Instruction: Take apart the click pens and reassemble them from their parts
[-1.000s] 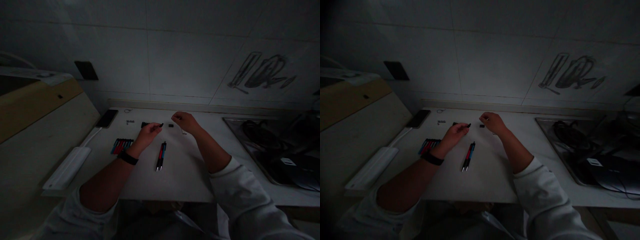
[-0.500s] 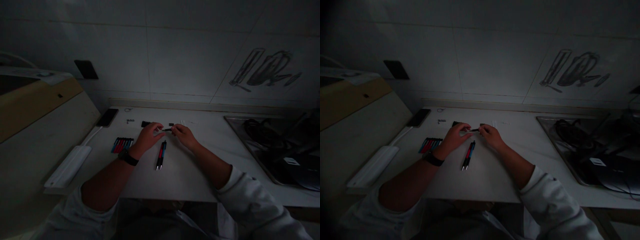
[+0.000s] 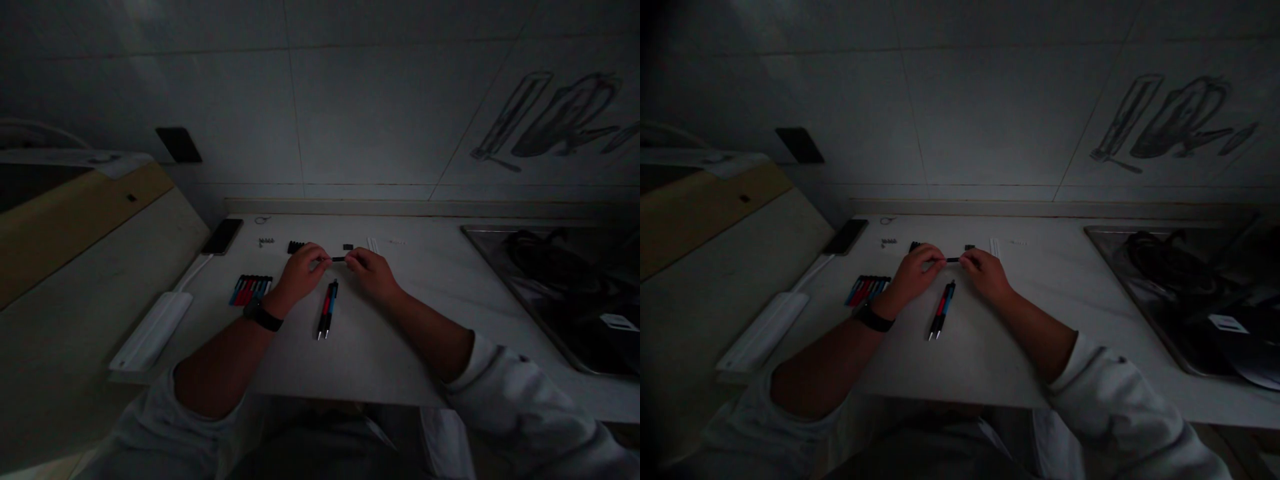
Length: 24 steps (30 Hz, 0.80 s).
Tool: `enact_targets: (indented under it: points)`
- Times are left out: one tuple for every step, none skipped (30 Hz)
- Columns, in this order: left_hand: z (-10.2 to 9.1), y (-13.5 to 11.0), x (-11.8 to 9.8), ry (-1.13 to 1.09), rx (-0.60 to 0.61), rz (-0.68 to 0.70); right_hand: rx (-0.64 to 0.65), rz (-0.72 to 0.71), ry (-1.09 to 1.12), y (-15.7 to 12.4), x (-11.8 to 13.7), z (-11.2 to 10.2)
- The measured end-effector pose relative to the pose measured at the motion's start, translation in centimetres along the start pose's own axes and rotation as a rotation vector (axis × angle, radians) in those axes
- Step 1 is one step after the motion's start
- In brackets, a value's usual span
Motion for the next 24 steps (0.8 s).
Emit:
enact_targets:
  points:
    - [0.0,0.0,0.0,-0.007,0.001,-0.002,-0.009,-0.006,0.007,0.0,-0.1,0.0]
    - [0.0,0.1,0.0,-0.012,0.000,-0.005,-0.017,-0.011,0.016,0.0,-0.1,0.1]
    - [-0.1,0.1,0.0,-0.015,-0.003,-0.008,-0.024,-0.013,0.029,0.0,0.0,0.1]
    - [-0.1,0.1,0.0,-0.014,-0.009,-0.012,-0.030,-0.011,0.045,-0.1,0.1,0.1]
    - [-0.2,0.1,0.0,-0.011,-0.015,-0.017,-0.030,0.000,0.066,-0.1,0.2,0.1]
    - [-0.3,0.1,0.0,-0.007,-0.021,-0.023,-0.022,0.021,0.087,-0.2,0.3,0.0]
    - [-0.3,0.1,0.0,-0.002,-0.025,-0.029,-0.003,0.047,0.100,-0.2,0.4,0.1]
    - [-0.4,0.1,0.0,0.003,-0.028,-0.035,0.022,0.073,0.105,-0.2,0.4,0.1]
    - [-0.4,0.1,-0.1,0.006,-0.030,-0.041,0.051,0.090,0.102,-0.2,0.4,0.2]
    - [-0.4,0.1,-0.1,0.008,-0.032,-0.046,0.076,0.098,0.101,-0.2,0.3,0.4]
    - [-0.4,0.1,-0.1,0.009,-0.032,-0.052,0.089,0.097,0.110,-0.2,0.1,0.5]
    - [-0.4,0.1,-0.1,0.009,-0.031,-0.058,0.089,0.092,0.132,-0.2,0.0,0.6]
    - [-0.4,0.0,-0.1,0.009,-0.030,-0.064,0.078,0.088,0.165,-0.1,-0.2,0.7]
    - [-0.4,0.0,0.0,0.008,-0.028,-0.069,0.062,0.089,0.203,-0.1,-0.4,0.8]
    - [-0.3,0.0,0.0,0.007,-0.028,-0.072,0.045,0.097,0.234,-0.1,-0.6,0.8]
    - [-0.3,0.0,0.1,0.006,-0.027,-0.071,0.036,0.108,0.256,-0.1,-0.7,0.9]
    - [-0.2,0.0,0.1,0.004,-0.025,-0.069,0.035,0.123,0.266,-0.2,-0.7,0.9]
    - [-0.2,0.0,0.2,0.002,-0.024,-0.065,0.045,0.137,0.264,-0.2,-0.7,1.0]
    - [-0.2,0.0,0.2,0.001,-0.023,-0.061,0.060,0.148,0.252,-0.2,-0.6,1.0]
    - [-0.2,0.0,0.3,0.001,-0.023,-0.060,0.076,0.153,0.234,-0.2,-0.5,1.1]
    - [-0.2,0.0,0.3,0.002,-0.023,-0.059,0.088,0.151,0.220,-0.2,-0.4,1.1]
    - [-0.2,0.0,0.4,0.000,-0.023,-0.060,0.092,0.143,0.215,-0.2,-0.3,1.0]
    - [-0.2,0.0,0.4,-0.003,-0.023,-0.060,0.089,0.128,0.222,-0.1,-0.3,1.0]
    - [-0.2,0.0,0.5,-0.008,-0.024,-0.061,0.081,0.110,0.238,-0.1,-0.3,1.0]
Point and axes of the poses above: each hand's wrist, its own y-axis towards the middle knuckle, its own z-axis out of the palm, x = y × z, the point moved 5 cm from there along y, towards the middle knuckle, and after that the axes turned 7 degrees about -z, right-handed, at the moved point
